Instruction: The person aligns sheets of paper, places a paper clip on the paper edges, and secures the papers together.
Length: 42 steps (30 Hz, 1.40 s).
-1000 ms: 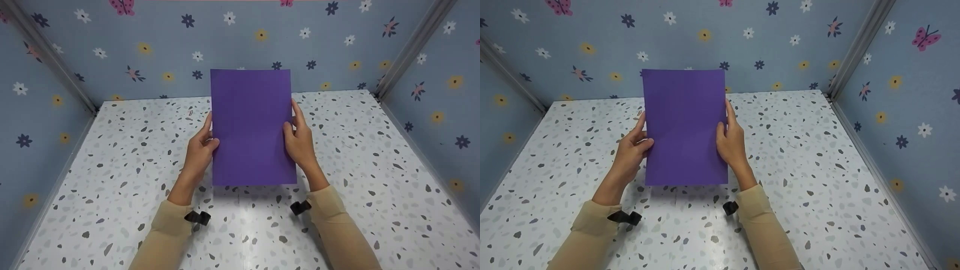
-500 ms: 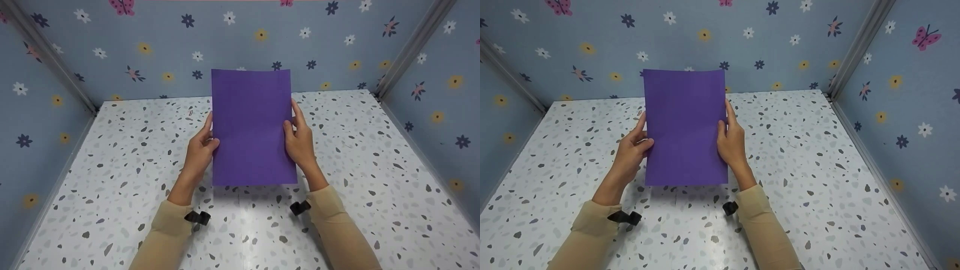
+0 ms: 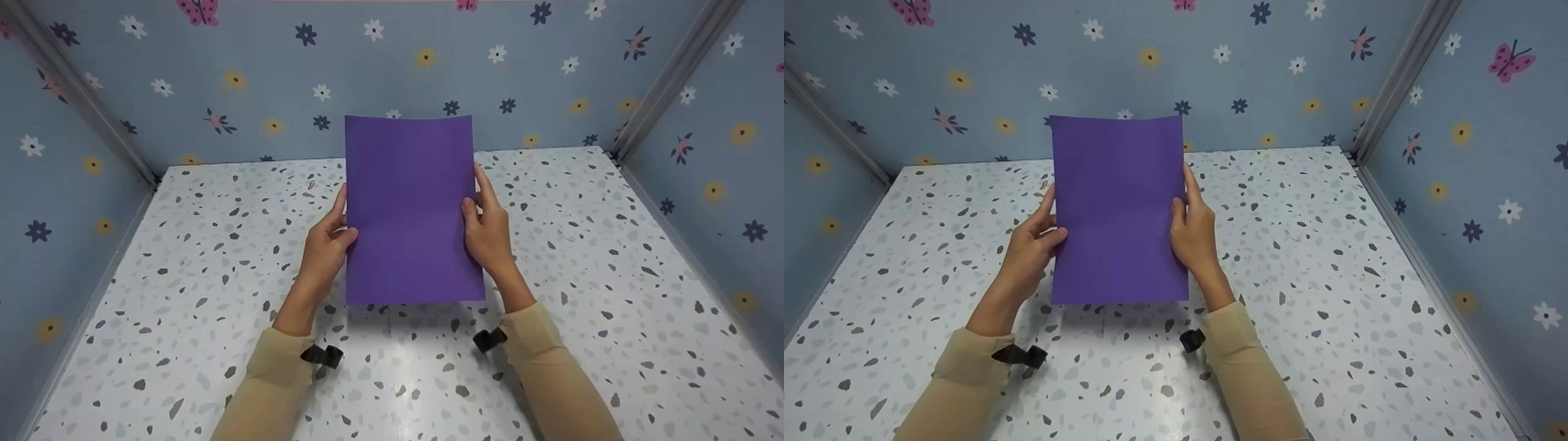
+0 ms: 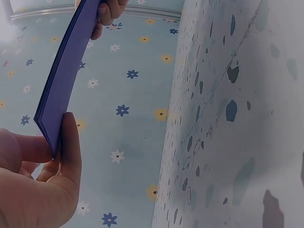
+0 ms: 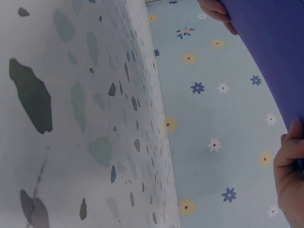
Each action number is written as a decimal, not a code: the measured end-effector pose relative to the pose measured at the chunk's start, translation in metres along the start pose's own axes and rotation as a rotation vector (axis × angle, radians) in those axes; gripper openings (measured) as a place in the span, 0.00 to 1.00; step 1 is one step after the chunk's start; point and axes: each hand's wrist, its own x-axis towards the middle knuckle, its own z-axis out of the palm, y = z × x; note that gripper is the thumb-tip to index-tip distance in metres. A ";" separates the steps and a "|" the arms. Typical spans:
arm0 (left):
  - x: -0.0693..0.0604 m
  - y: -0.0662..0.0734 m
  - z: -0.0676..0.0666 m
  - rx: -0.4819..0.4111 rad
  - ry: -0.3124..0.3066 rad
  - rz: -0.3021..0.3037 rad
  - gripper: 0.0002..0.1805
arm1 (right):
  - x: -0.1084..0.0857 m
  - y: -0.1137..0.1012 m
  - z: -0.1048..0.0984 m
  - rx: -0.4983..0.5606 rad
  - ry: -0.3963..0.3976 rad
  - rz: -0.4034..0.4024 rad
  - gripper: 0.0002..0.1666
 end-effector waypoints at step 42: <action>0.000 0.003 -0.001 0.091 -0.008 0.048 0.42 | 0.003 0.002 -0.004 0.065 0.026 -0.028 0.35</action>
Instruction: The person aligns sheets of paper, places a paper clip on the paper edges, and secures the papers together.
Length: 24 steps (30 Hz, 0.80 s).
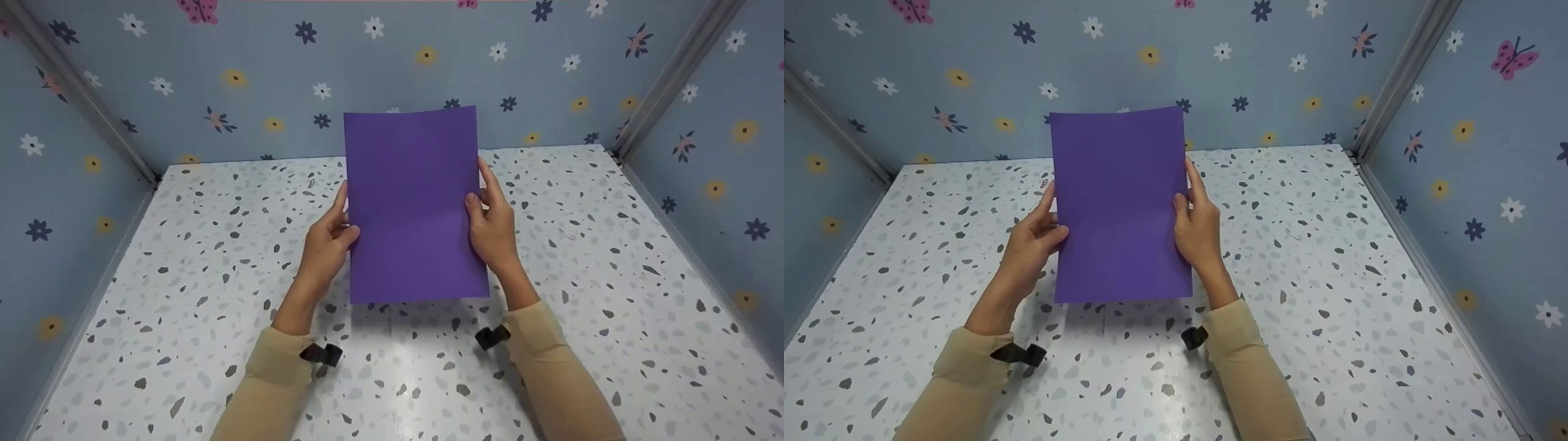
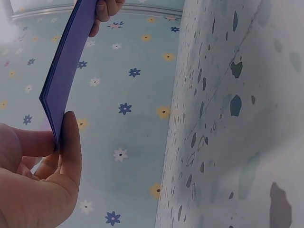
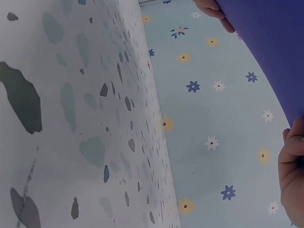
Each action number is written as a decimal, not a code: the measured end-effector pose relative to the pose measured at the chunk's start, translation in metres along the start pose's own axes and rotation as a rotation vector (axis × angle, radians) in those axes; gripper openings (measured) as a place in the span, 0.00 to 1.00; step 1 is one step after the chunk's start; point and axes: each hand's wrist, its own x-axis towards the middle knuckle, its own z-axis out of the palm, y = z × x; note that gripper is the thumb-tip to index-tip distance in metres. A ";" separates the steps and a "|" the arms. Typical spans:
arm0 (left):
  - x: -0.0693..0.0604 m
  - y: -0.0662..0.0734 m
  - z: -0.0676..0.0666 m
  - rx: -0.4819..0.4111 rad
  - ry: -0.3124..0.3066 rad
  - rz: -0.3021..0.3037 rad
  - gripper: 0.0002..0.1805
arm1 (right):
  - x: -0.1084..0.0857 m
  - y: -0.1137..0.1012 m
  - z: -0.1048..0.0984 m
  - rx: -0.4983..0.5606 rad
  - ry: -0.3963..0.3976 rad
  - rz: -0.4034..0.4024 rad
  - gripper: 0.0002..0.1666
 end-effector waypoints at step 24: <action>0.001 -0.002 -0.007 -0.047 -0.037 0.011 0.31 | 0.003 -0.006 -0.003 0.051 0.047 0.064 0.35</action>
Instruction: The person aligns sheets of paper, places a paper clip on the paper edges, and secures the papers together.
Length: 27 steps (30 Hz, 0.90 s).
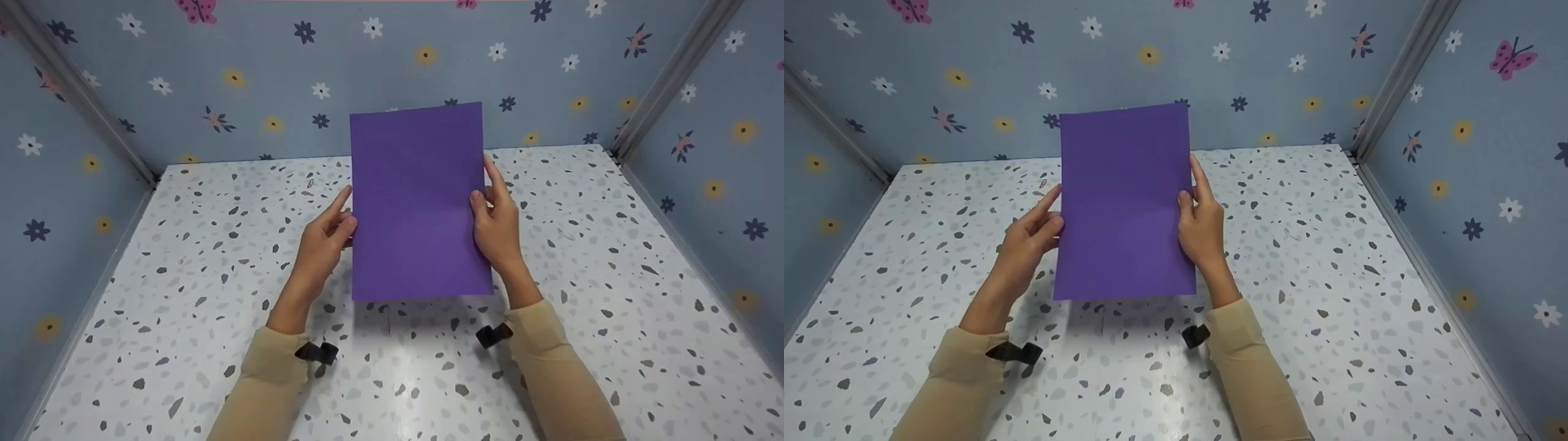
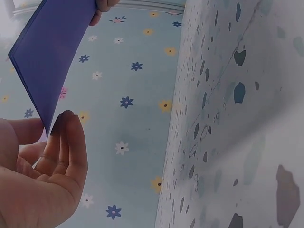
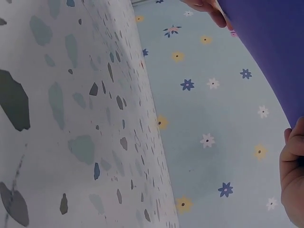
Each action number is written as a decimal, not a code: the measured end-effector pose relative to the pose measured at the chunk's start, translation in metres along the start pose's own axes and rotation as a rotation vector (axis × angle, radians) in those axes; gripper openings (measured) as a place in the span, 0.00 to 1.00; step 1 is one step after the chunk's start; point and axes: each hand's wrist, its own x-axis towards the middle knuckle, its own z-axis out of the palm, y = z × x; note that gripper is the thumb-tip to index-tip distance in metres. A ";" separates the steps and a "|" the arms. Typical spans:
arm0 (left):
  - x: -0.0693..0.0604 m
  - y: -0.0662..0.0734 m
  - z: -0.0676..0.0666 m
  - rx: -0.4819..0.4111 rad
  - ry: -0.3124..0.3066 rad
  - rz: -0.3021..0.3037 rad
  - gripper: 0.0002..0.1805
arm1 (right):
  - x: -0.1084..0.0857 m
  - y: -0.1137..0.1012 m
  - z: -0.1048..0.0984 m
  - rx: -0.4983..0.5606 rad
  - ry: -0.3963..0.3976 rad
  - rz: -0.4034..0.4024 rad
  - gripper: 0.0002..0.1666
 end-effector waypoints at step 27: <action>0.012 -0.004 -0.033 0.046 0.186 -0.025 0.30 | 0.004 0.003 -0.009 0.055 -0.020 -0.046 0.35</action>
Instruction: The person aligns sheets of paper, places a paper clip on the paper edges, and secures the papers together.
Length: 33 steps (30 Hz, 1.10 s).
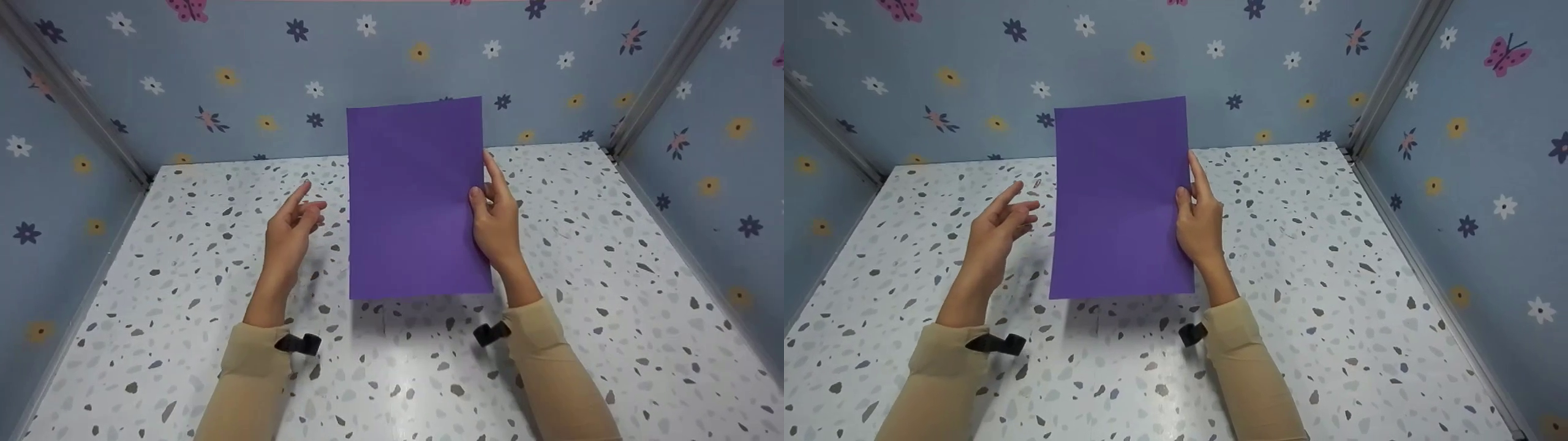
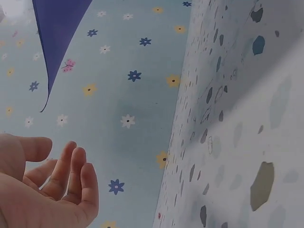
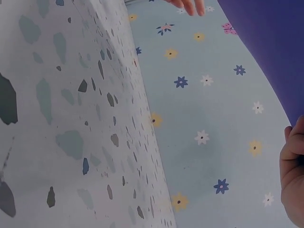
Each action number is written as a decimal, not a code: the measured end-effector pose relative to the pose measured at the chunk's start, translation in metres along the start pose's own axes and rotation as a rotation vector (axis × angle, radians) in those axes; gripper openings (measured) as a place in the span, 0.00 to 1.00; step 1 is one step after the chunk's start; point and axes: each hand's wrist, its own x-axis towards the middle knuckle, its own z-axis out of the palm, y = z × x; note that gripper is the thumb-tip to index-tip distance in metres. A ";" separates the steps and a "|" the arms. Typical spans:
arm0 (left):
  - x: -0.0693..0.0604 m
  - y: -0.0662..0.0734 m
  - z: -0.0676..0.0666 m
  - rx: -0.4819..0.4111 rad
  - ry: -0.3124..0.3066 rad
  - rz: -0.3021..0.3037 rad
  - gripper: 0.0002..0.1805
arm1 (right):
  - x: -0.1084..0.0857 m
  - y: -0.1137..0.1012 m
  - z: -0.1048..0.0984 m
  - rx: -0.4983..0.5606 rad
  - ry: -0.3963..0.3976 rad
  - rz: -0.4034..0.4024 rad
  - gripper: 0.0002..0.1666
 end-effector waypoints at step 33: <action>0.103 -0.038 -0.017 1.017 -0.240 0.009 0.35 | 0.001 0.000 -0.009 0.023 0.014 0.035 0.35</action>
